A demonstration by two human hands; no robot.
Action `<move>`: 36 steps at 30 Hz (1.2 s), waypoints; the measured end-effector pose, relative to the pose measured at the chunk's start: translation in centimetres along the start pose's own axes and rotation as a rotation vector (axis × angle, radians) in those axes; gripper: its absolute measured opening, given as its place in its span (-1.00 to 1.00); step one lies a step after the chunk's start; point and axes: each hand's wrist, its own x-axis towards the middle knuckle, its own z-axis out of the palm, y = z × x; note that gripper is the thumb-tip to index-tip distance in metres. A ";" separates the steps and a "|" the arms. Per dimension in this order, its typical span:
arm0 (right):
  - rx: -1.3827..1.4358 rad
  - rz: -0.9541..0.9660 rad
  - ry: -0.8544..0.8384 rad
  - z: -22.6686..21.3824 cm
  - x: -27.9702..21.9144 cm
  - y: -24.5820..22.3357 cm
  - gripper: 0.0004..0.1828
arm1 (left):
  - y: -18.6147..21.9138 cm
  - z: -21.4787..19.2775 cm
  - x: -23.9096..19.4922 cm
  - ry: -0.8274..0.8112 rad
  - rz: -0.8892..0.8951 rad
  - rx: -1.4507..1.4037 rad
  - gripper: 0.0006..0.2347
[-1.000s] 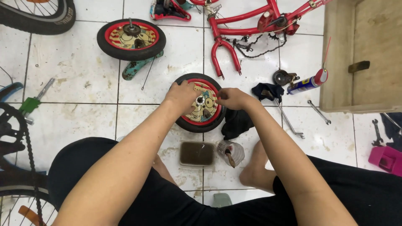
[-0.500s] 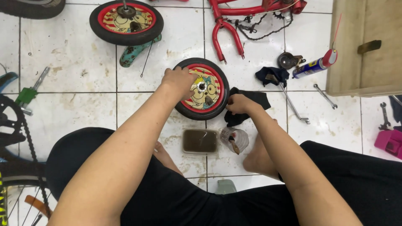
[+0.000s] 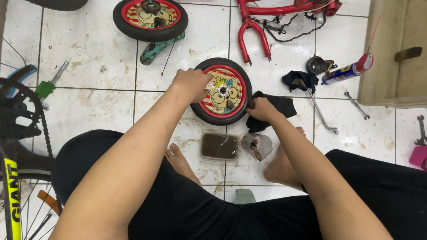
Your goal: The person sits on the floor and cleans a red children's bicycle using a black cloth. They wipe the handlebars and brake levers, then remove the front wheel to clean the hub and spokes. The person also uses a clear plastic bottle to pour liquid onto the wheel hub during the cleaning process.
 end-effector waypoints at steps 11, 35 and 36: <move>-0.296 0.022 -0.144 -1.5 -0.4 -0.9 -0.60 | -0.5 -0.3 -1.2 -0.022 -0.028 -0.041 -0.57; -0.190 0.287 -0.522 -6.2 -7.3 -4.3 -0.30 | 0.1 0.6 -1.4 -0.211 -0.298 0.119 -0.32; -0.190 0.285 -0.515 -6.4 -7.4 -4.5 -0.30 | 0.2 0.4 -1.6 -0.204 -0.298 0.121 -0.32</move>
